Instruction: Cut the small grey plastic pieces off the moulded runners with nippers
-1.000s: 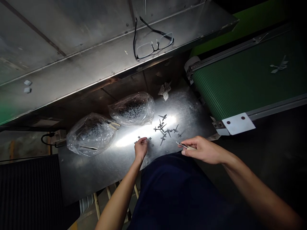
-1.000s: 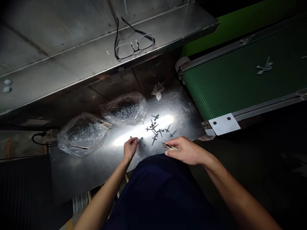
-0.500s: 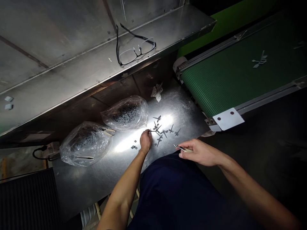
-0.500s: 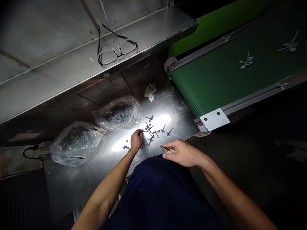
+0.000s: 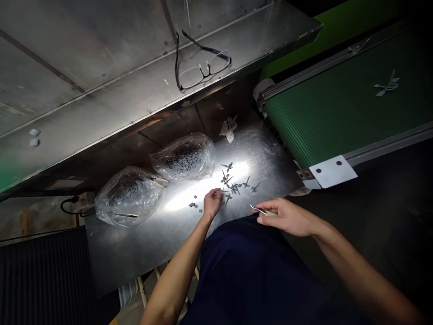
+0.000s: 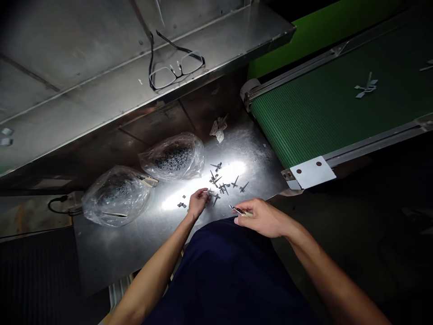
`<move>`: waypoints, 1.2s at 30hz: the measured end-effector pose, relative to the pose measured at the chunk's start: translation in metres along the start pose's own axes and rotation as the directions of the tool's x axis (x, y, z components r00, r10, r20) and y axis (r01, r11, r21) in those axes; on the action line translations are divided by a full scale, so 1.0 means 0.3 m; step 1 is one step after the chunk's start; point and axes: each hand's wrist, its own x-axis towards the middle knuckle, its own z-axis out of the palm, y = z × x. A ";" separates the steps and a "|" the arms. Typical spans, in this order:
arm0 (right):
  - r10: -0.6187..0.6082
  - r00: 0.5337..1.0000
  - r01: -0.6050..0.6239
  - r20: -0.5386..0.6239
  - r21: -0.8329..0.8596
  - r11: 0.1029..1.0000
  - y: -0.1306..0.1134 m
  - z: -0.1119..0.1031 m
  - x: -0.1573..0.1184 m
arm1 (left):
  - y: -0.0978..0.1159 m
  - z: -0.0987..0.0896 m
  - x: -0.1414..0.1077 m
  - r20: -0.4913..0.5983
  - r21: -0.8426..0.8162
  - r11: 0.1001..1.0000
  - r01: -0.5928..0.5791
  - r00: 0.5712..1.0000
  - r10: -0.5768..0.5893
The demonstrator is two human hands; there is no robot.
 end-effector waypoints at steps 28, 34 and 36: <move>0.058 0.996 -0.058 0.066 -0.002 0.998 0.266 -0.251 -0.153 | 0.180 0.420 -0.039 -0.145 0.315 0.948 -0.050 0.984 0.100; 0.039 0.997 -0.036 0.067 -0.040 0.999 0.265 -0.258 -0.152 | 0.220 0.399 0.010 -0.095 0.335 0.940 0.064 0.995 -0.034; 0.028 0.998 -0.025 0.061 -0.041 0.999 0.256 -0.249 -0.149 | 0.236 0.394 0.012 -0.059 0.290 0.954 0.080 0.996 -0.066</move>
